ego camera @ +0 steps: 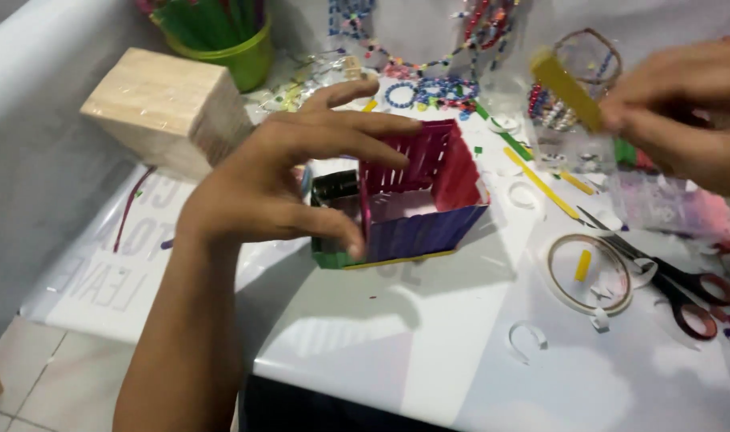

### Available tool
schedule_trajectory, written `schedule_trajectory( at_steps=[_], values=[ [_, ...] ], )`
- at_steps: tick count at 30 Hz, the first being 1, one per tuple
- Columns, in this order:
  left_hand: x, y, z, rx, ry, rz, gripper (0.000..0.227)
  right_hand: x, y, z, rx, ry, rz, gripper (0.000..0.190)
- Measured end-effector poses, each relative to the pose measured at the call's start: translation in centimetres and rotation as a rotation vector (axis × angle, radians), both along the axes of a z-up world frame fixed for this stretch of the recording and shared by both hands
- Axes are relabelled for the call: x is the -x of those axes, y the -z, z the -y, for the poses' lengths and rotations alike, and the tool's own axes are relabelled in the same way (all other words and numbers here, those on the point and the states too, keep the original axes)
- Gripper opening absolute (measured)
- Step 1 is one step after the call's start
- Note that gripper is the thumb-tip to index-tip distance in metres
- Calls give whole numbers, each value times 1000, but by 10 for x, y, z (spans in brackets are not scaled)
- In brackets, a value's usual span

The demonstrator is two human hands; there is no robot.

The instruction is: Assembling a decorative box or container by gluing or taping colored popsicle sticks to a frame.

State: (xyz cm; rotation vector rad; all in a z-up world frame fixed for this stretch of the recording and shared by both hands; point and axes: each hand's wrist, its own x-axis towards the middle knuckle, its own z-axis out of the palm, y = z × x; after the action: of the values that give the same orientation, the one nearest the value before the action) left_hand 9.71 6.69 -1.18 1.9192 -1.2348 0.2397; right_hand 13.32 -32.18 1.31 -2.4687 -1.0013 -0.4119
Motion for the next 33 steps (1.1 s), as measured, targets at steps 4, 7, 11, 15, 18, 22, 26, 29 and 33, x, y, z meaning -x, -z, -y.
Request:
schedule_trajectory(
  at_steps=[4, 7, 11, 15, 18, 22, 26, 29, 33],
  values=[
    [-10, 6, 3, -120, 42, 87, 56, 33, -27, -20, 238, -172, -117, 20],
    [-9, 10, 3, -98, 56, 64, 43, 49, -27, -55, 208, -326, -19, 14],
    [-13, 14, 2, -86, 73, 86, 37, 47, -19, -65, 193, -377, -9, 12],
    [-14, 18, 2, -97, 76, 61, 44, 43, -14, -68, 216, -358, 51, 13],
    [-13, 17, 2, -95, 66, 58, 46, 42, -10, -73, 169, -371, 88, 11],
    [-7, 9, 6, -63, 81, 52, 33, 42, -3, -76, 108, -369, 84, 11],
    [-6, 11, 7, -84, 62, 41, 30, 42, -3, -76, 82, -338, 90, 13],
    [-5, 9, 9, -98, 69, 54, 27, 40, -2, -73, 67, -342, 65, 14],
    [-4, 8, 12, -100, 52, 23, 29, 33, 6, -66, 75, -340, 114, 16]
  ],
)
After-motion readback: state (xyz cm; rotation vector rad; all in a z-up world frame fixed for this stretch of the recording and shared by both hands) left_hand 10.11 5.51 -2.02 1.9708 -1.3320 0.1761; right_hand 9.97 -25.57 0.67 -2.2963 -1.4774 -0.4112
